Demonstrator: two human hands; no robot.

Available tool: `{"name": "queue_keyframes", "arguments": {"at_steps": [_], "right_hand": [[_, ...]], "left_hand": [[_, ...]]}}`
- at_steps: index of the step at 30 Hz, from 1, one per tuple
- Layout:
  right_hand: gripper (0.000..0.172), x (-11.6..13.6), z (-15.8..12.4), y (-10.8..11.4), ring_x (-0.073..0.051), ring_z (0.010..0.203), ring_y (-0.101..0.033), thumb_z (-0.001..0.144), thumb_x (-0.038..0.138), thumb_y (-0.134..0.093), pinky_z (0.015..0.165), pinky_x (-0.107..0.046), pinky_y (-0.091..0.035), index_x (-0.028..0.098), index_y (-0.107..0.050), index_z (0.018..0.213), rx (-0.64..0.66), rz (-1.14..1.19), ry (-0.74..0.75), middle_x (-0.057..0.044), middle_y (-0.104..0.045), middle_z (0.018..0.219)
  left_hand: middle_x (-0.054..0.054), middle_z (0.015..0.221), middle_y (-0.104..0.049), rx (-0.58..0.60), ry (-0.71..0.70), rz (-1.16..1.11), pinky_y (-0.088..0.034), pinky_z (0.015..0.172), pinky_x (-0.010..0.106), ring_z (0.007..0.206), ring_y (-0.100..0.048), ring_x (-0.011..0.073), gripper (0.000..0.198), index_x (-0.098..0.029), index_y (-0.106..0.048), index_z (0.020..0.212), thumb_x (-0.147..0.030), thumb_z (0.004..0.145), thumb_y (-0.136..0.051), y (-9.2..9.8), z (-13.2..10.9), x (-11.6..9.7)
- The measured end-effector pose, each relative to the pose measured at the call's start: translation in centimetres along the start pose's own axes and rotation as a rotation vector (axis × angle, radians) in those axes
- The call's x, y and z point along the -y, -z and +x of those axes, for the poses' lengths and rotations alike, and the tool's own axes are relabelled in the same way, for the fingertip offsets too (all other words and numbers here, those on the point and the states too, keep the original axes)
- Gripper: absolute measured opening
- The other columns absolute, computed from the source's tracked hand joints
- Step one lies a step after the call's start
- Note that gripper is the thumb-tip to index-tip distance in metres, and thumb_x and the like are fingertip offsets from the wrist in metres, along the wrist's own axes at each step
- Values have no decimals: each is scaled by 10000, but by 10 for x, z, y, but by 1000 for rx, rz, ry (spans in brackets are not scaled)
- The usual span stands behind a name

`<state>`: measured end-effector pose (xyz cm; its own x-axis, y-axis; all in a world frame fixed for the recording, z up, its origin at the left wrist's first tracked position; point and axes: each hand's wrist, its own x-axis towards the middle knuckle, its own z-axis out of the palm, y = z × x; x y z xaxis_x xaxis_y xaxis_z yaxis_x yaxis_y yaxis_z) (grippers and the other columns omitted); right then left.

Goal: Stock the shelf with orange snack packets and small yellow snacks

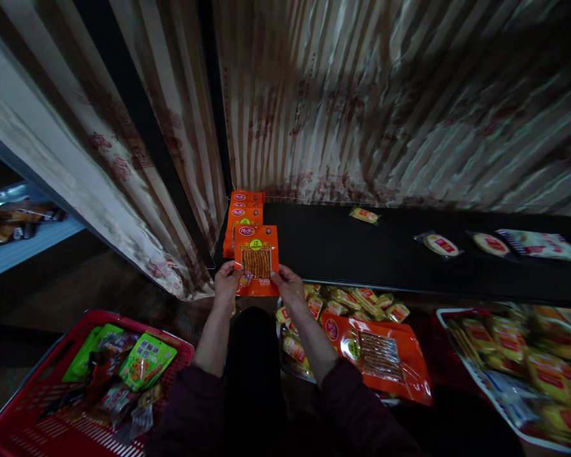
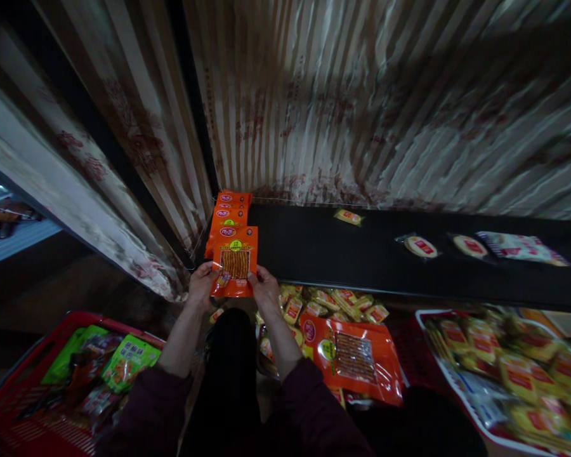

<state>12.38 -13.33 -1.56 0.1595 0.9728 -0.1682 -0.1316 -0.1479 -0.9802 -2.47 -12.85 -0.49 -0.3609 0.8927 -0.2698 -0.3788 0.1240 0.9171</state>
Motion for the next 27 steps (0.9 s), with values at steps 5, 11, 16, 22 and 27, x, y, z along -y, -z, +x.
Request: {"name": "queue_keyframes", "arguments": {"at_steps": [5, 11, 16, 22, 27], "right_hand": [[342, 2, 7, -7, -185, 783, -643, 634, 390, -652, 742, -313, -510, 219, -694, 927, 0, 34, 0, 3, -729, 862], [337, 4, 17, -14, -185, 785, -645, 628, 383, -652, 755, -320, -511, 223, -701, 921, -3, 30, 9, 9, -733, 863], [339, 11, 23, -19, -197, 797, -654, 617, 372, -651, 750, -326, -516, 217, -703, 914, 5, 56, 7, 2, -737, 856], [332, 11, 30, -25, -191, 802, -653, 617, 342, -643, 774, -325, -508, 219, -699, 921, 3, 89, 10, 4, -731, 847], [355, 11, 38, -29, -194, 809, -647, 613, 343, -636, 770, -330, -503, 210, -692, 937, -1, 76, 15, -1, -728, 865]], "left_hand": [[-3, 730, -663, 4, -61, 11, -478, 679, 266, 651, -587, 120, 237, -168, -657, 786, -243, 569, -716, -1, 7, -3], [-2, 739, -671, -10, -88, 65, -484, 708, 263, 685, -592, 126, 202, -170, -668, 791, -222, 597, -693, -1, 13, -7], [3, 750, -667, -36, -86, 46, -480, 697, 255, 685, -596, 124, 229, -167, -666, 825, -196, 598, -678, -5, 18, -13], [13, 762, -648, -99, -78, 69, -491, 721, 280, 712, -611, 138, 237, -169, -648, 831, -120, 599, -658, -6, 26, -17], [26, 798, -652, -109, -104, 86, -499, 747, 283, 732, -614, 135, 253, -163, -639, 867, -88, 626, -642, -5, 35, -16]]}}
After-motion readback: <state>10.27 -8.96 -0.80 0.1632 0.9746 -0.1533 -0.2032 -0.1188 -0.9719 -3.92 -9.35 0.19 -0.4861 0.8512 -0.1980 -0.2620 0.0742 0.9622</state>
